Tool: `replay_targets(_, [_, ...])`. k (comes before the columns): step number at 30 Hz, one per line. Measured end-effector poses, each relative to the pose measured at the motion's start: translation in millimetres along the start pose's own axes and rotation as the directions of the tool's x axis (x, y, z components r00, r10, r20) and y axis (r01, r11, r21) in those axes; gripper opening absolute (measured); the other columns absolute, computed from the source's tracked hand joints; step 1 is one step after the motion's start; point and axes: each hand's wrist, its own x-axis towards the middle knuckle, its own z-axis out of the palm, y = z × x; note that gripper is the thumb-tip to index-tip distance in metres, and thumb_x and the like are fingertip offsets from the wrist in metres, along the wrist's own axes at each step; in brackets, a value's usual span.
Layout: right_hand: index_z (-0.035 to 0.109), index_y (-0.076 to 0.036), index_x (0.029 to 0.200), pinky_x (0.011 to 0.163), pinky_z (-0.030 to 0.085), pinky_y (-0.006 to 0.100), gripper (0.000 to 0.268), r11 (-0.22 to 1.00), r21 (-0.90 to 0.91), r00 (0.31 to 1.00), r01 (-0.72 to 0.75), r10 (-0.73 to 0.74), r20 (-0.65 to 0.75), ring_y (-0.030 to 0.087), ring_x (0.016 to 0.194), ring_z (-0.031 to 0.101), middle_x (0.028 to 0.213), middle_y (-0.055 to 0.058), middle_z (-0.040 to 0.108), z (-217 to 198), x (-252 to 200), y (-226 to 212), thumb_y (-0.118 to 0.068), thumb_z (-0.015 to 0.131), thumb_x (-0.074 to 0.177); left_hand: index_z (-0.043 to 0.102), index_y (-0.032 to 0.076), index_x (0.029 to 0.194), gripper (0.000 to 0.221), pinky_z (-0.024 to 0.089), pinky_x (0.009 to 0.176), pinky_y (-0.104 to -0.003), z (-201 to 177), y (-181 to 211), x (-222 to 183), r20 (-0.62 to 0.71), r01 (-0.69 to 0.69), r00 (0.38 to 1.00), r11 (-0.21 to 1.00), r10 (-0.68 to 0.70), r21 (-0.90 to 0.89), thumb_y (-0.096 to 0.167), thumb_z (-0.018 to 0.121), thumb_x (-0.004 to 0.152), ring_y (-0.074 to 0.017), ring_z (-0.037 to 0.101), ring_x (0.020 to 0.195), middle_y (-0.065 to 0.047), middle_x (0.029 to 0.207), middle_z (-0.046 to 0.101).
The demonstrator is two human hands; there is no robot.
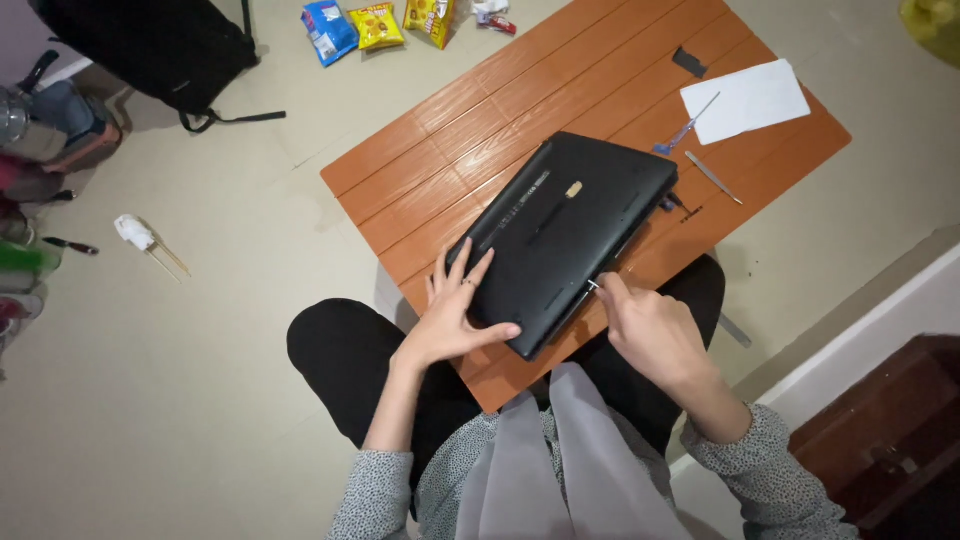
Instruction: Disassembling a laptop by removing screws and prying open the back cover.
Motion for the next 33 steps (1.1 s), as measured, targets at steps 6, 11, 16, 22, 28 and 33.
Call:
replay_targets(6, [0.061, -0.015, 0.118, 0.057, 0.056, 0.045, 0.024, 0.999, 0.032, 0.999, 0.019, -0.018, -0.026, 0.038, 0.069, 0.074, 0.077, 0.016, 0.072, 25, 5, 12, -0.022, 0.041, 0.105, 0.028, 0.018, 0.157, 0.121, 0.004, 0.105, -0.083, -1, 13, 4, -0.034, 0.018, 0.999, 0.996, -0.015, 0.089, 0.069, 0.082, 0.062, -0.0552, -0.003, 0.145, -0.022, 0.162, 0.009])
replay_targets(11, [0.058, -0.017, 0.122, 0.061, 0.058, 0.045, 0.023, 0.999, 0.035, 0.998, 0.018, -0.016, -0.053, 0.037, 0.07, 0.074, 0.078, 0.015, 0.072, 54, 6, 28, -0.02, 0.044, 0.104, 0.027, 0.015, 0.157, 0.123, 0.003, 0.103, -0.085, 2, 24, 0, -0.033, 0.026, 0.999, 0.992, -0.022, 0.12, 0.067, 0.083, 0.061, -0.0575, -0.007, 0.144, -0.025, 0.162, 0.007])
replay_targets(16, [0.06, -0.019, 0.114, 0.065, 0.059, 0.045, 0.018, 1.0, -0.015, 0.999, -0.025, 0.024, -0.047, 0.037, 0.073, 0.074, 0.077, 0.015, 0.072, 75, 10, 35, -0.021, 0.047, 0.101, 0.028, 0.012, 0.157, 0.123, 0.0, 0.103, -0.085, 9, 26, 0, -0.045, 0.018, 0.999, 0.986, -0.011, 0.163, 0.067, 0.082, 0.061, -0.061, -0.01, 0.142, -0.028, 0.161, 0.007])
replay_targets(22, [0.071, -0.019, 0.098, 0.067, 0.058, 0.04, 0.021, 0.975, -0.213, 0.99, -0.054, 0.08, 0.115, 0.031, 0.072, 0.074, 0.073, 0.006, 0.076, 82, 20, 37, -0.028, 0.052, 0.096, 0.032, 0.006, 0.154, 0.128, -0.003, 0.101, -0.087, 17, 34, -1, -0.018, 0.031, 0.999, 0.96, -0.027, 0.278, 0.071, 0.083, 0.056, -0.0617, -0.016, 0.141, -0.028, 0.163, 0.004])
replay_targets(28, [0.063, -0.017, 0.107, 0.067, 0.058, 0.045, 0.015, 0.993, 0.067, 0.995, -0.099, 0.101, -0.025, 0.037, 0.07, 0.073, 0.07, 0.014, 0.071, 78, 13, 43, -0.021, 0.051, 0.098, 0.027, 0.004, 0.156, 0.136, -0.004, 0.097, -0.088, 30, 41, 6, -0.068, 0.075, 0.996, 0.934, -0.055, 0.35, 0.07, 0.085, 0.052, -0.0654, -0.019, 0.139, -0.03, 0.163, -0.001])
replay_targets(33, [0.066, -0.021, 0.103, 0.068, 0.059, 0.044, 0.016, 0.978, 0.171, 0.989, -0.123, 0.135, -0.061, 0.033, 0.072, 0.073, 0.068, 0.009, 0.072, 91, 10, 54, -0.031, 0.054, 0.099, 0.026, 0.002, 0.155, 0.126, -0.002, 0.094, -0.09, 51, 69, 12, -0.048, 0.049, 0.998, 0.872, -0.03, 0.486, 0.059, 0.087, 0.06, -0.0668, -0.011, 0.14, -0.034, 0.162, 0.002])
